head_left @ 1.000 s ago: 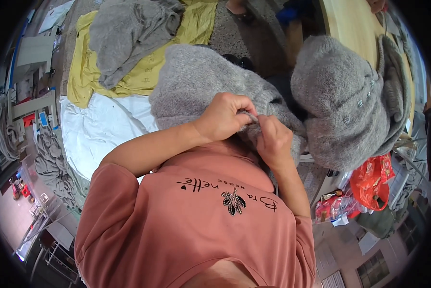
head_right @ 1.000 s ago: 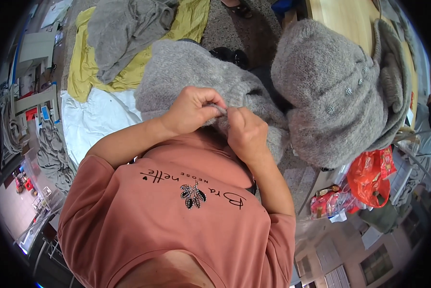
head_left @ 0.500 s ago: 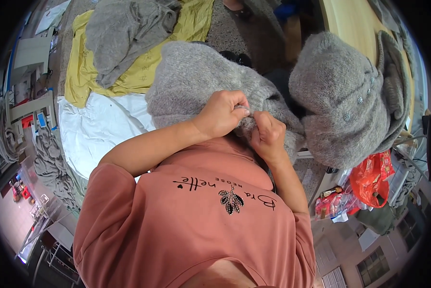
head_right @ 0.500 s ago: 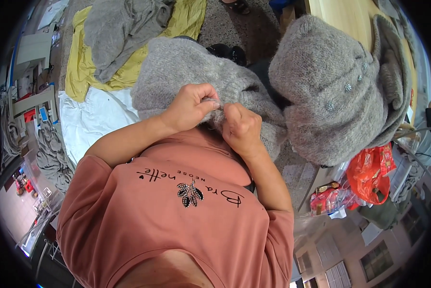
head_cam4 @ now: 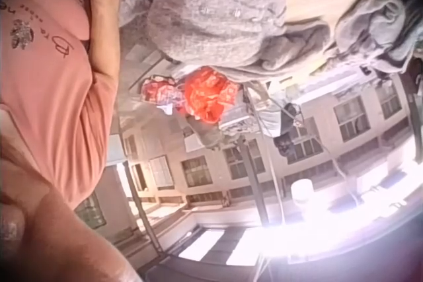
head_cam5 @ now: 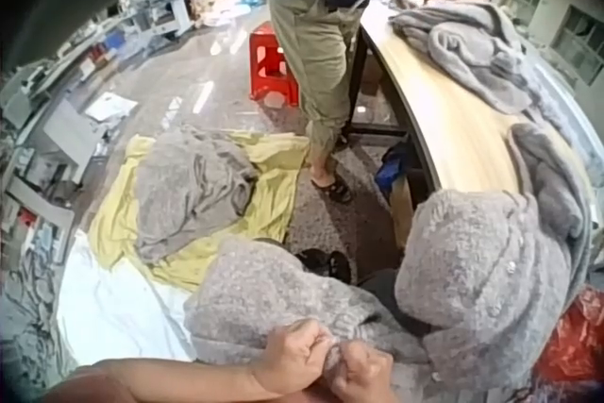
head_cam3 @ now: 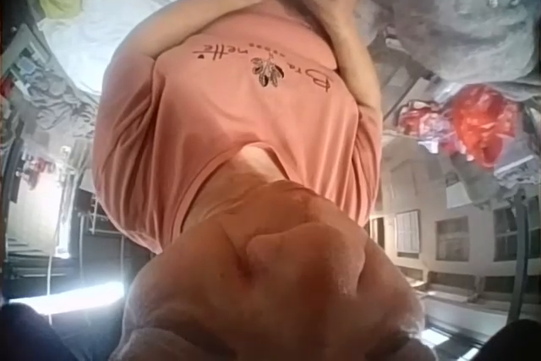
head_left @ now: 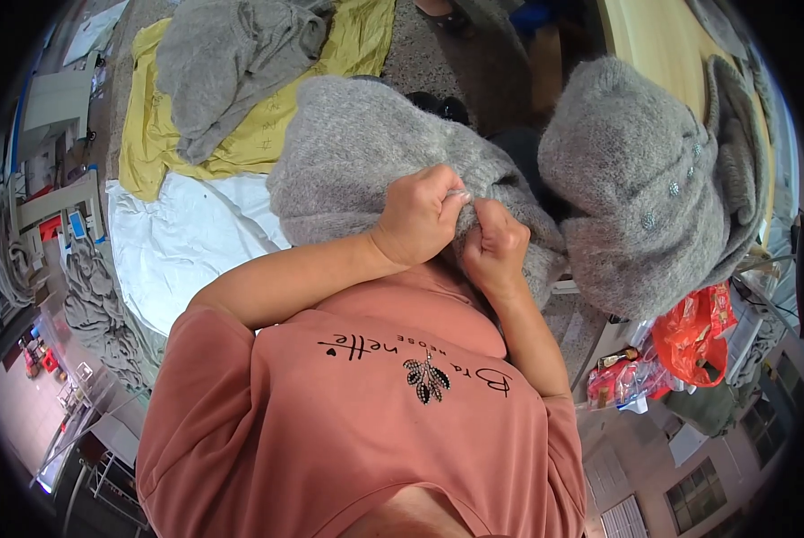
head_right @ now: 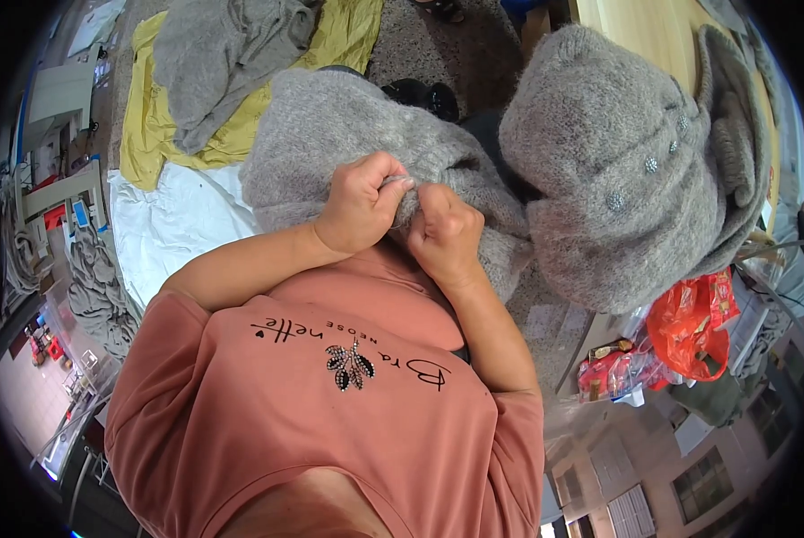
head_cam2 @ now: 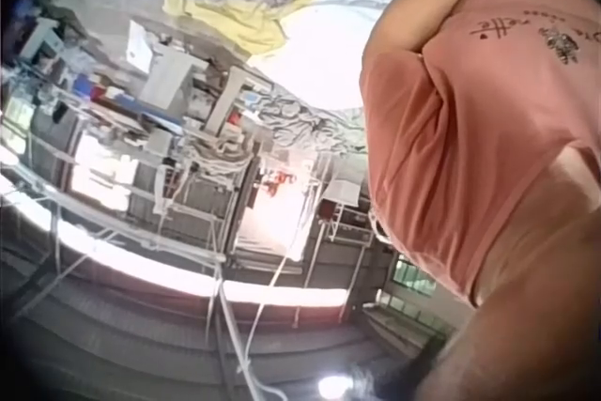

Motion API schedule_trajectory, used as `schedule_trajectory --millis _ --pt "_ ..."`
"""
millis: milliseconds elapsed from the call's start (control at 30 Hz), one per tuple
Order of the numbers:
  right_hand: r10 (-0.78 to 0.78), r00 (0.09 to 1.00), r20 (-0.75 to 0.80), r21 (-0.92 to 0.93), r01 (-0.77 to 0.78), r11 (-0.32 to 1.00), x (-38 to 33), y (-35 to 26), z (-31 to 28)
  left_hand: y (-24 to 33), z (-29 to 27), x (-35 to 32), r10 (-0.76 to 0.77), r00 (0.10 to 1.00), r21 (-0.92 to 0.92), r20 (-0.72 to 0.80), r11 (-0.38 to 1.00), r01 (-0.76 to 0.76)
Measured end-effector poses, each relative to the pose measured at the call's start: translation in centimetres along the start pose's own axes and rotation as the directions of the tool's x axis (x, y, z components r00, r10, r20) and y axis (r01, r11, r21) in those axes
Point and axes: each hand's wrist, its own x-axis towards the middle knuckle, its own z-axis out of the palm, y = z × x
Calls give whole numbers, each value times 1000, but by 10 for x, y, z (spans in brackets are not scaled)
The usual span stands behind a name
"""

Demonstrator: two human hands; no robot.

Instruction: Inspecting gray fuzzy sweaters for defects and picking off loose threads or lint.

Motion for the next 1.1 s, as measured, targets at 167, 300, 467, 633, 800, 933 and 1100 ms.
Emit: schedule_trajectory --millis 167,300,467,633,800,933,1100 --pt "22 1000 -18 31 -21 999 5 -1 -1 2 -3 0 156 988 79 -20 985 -154" --pt "21 1000 -20 40 -20 999 8 -5 -7 7 -8 -1 270 963 83 -10 960 -268" --pt "-246 962 -116 -134 230 964 -2 3 -16 16 -10 6 -31 991 -204 129 977 57" --pt "-466 883 -64 -224 442 869 -10 4 -23 13 -28 12 -272 689 -242 672 799 551" --pt "-325 943 -68 44 329 943 -7 6 -21 14 -29 1 -77 885 -87 460 987 132" --pt "-116 986 119 135 100 986 -6 -2 -28 14 -27 -2 143 927 -11 346 989 -149" --pt "-157 984 82 125 146 981 -10 1 -24 13 -34 4 323 847 -21 422 938 -347"
